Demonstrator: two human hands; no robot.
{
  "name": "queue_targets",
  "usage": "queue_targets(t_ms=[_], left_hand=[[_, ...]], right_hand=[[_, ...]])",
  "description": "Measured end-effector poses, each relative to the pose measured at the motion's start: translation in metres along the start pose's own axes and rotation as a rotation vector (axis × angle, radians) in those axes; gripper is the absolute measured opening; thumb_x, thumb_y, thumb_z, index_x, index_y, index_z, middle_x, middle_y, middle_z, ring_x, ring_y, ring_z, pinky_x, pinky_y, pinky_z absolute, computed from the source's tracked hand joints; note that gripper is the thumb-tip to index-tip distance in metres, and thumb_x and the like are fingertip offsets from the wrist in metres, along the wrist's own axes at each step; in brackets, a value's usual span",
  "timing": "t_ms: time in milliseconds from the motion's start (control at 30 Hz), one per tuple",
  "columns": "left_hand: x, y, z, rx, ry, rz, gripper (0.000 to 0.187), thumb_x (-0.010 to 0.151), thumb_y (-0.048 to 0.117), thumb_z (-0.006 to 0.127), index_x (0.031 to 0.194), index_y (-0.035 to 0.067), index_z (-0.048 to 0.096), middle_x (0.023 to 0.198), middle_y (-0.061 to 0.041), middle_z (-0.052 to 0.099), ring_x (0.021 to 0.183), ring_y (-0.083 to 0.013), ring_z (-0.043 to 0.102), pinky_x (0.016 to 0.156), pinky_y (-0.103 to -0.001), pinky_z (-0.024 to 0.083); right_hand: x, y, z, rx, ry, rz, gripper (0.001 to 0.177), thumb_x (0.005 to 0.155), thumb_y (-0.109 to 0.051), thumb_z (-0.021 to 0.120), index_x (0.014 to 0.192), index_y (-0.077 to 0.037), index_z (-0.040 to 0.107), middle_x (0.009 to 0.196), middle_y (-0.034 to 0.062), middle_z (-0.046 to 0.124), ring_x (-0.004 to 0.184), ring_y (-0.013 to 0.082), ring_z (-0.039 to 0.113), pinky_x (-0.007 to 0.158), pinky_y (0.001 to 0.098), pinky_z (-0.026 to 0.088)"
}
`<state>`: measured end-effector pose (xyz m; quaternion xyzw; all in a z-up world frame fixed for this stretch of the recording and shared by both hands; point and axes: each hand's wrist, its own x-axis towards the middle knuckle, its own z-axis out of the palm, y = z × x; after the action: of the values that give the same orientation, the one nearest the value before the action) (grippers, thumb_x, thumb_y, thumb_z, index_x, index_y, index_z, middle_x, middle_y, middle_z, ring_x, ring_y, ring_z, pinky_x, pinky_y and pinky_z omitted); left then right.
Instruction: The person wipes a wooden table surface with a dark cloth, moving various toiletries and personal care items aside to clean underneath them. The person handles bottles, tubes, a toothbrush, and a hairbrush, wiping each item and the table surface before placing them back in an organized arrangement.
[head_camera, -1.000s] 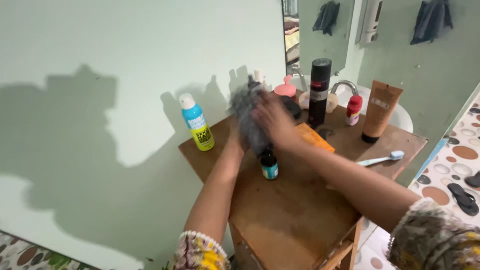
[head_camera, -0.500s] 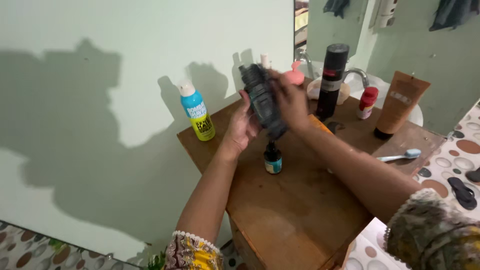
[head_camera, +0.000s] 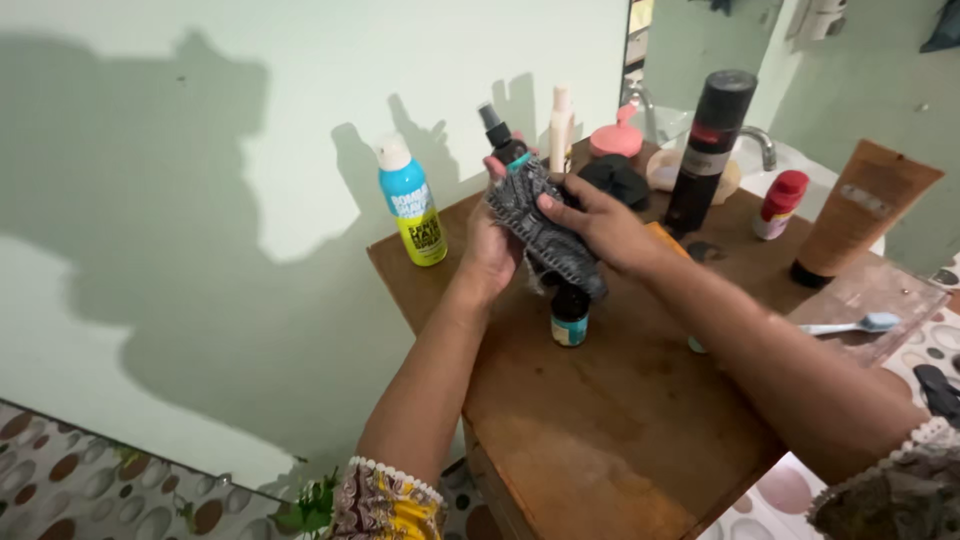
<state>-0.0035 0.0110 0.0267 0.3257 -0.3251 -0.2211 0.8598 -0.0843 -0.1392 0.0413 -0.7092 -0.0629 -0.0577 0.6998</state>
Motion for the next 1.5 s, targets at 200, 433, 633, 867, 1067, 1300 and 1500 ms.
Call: queue_targets(t_ms=[200, 433, 633, 867, 1067, 1300, 1500], left_hand=[[0.007, 0.002, -0.006, 0.046, 0.035, -0.032, 0.086, 0.1, 0.068, 0.041, 0.16, 0.006, 0.04, 0.152, -0.001, 0.052, 0.137, -0.0173, 0.049, 0.115, -0.038, 0.039], [0.007, -0.007, -0.008, 0.079, -0.026, -0.065, 0.088, 0.1, 0.068, 0.044, 0.164, 0.007, 0.036, 0.148, -0.005, 0.048, 0.133, -0.0247, 0.043, 0.113, -0.043, 0.034], [0.009, -0.011, -0.008, 0.179, 0.028, -0.058, 0.09, 0.095, 0.071, 0.049, 0.156, 0.005, 0.041, 0.149, -0.006, 0.052, 0.14, -0.0214, 0.045, 0.118, -0.039, 0.035], [0.0, -0.002, -0.002, 0.141, 0.177, -0.246, 0.09, 0.098, 0.073, 0.039, 0.153, 0.001, 0.043, 0.131, -0.015, 0.049, 0.116, -0.0297, 0.046, 0.096, -0.044, 0.038], [0.005, -0.013, -0.003, 0.088, -0.034, -0.188, 0.077, 0.1, 0.065, 0.042, 0.156, 0.012, 0.041, 0.148, -0.004, 0.056, 0.133, -0.0177, 0.057, 0.11, -0.036, 0.048], [0.012, -0.043, -0.04, 0.111, -0.01, -0.205, 0.075, 0.102, 0.063, 0.043, 0.154, 0.01, 0.045, 0.141, -0.005, 0.059, 0.126, -0.0158, 0.059, 0.105, -0.033, 0.049], [0.022, -0.066, -0.033, 0.503, 0.267, -0.234, 0.073, 0.104, 0.058, 0.042, 0.14, -0.001, 0.063, 0.106, -0.007, 0.07, 0.082, -0.0129, 0.062, 0.064, -0.03, 0.049]], right_hand=[[-0.004, -0.017, -0.04, -0.669, -0.079, -0.03, 0.06, 0.083, 0.001, 0.066, 0.141, -0.017, 0.063, 0.129, 0.007, 0.071, 0.114, 0.0175, 0.065, 0.101, 0.0331, 0.049], [-0.004, -0.002, -0.037, -1.16, 0.313, -0.316, 0.045, 0.082, -0.007, 0.072, 0.126, -0.009, 0.07, 0.118, 0.0187, 0.069, 0.112, 0.0343, 0.063, 0.097, 0.043, 0.05], [-0.002, -0.003, -0.024, 0.388, 0.142, -0.08, 0.037, 0.095, -0.007, 0.059, 0.131, 0.003, 0.065, 0.114, 0.0091, 0.072, 0.109, 0.0257, 0.065, 0.099, 0.0379, 0.051], [-0.015, -0.016, -0.001, -0.539, -0.023, -0.523, 0.052, 0.098, -0.005, 0.065, 0.149, -0.009, 0.056, 0.158, 0.0137, 0.039, 0.148, 0.0305, 0.04, 0.12, 0.0379, 0.035], [-0.013, -0.01, 0.017, -0.644, 0.067, -0.684, 0.06, 0.111, -0.009, 0.05, 0.166, -0.012, 0.027, 0.175, 0.0159, 0.013, 0.163, 0.0368, 0.015, 0.128, 0.0405, 0.023], [0.0, -0.018, 0.021, -0.211, 0.104, -0.656, 0.062, 0.116, -0.017, 0.043, 0.168, -0.007, 0.01, 0.172, 0.0199, 0.025, 0.156, 0.0264, 0.029, 0.127, 0.0343, 0.026], [-0.007, -0.022, 0.013, -0.586, 0.342, -0.629, 0.057, 0.112, -0.027, 0.054, 0.157, -0.001, 0.032, 0.14, 0.026, 0.059, 0.13, 0.0363, 0.06, 0.107, 0.0397, 0.046]])
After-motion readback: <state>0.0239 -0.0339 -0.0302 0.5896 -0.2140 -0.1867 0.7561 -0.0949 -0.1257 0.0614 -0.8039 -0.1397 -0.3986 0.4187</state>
